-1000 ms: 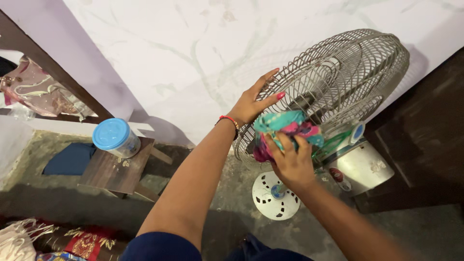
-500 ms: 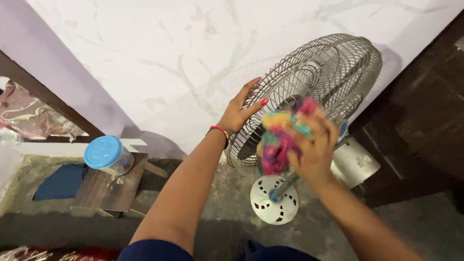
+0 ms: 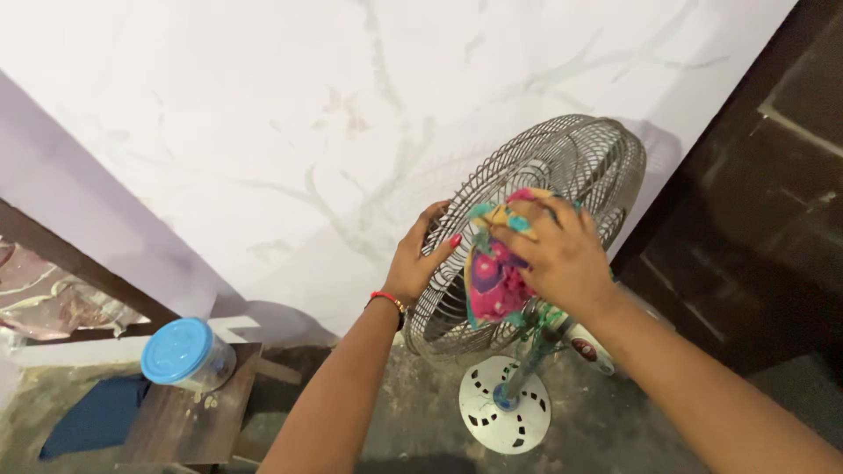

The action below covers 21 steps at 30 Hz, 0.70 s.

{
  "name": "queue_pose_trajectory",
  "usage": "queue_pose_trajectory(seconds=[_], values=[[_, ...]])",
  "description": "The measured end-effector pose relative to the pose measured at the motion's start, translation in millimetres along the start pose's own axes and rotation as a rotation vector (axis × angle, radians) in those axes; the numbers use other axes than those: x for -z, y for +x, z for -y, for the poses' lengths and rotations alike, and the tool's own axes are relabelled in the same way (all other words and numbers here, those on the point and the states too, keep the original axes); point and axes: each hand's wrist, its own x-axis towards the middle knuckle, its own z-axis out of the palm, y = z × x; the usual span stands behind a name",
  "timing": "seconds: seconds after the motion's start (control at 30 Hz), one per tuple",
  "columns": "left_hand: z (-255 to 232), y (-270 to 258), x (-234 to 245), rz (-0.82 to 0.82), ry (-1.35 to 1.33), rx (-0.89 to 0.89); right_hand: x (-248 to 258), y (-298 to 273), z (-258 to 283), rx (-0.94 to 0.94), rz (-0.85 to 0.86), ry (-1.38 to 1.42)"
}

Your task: The person cleans the metal cage and motor housing of a floor fan using a cloth, wiping the exterior surfaces and reaching between the grill bars.

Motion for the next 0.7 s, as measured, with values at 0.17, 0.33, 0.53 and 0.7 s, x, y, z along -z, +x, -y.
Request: queue_pose_trajectory(seconds=[0.17,0.33,0.53,0.7], values=[[-2.2,0.0,2.2,0.010,0.027,0.025,-14.2,2.7,-73.5,-0.279,-0.124,-0.071],[0.7,10.9,16.9,0.180,0.047,0.026,-25.5,6.8,-144.4,-0.476,-0.083,0.071],[-25.1,35.6,4.6,0.177,0.357,0.090,-17.8,26.5,-113.2,-0.315,-0.063,0.062],[-37.8,79.2,-25.3,0.131,0.545,0.069,13.2,30.2,-85.5,0.144,0.030,0.087]])
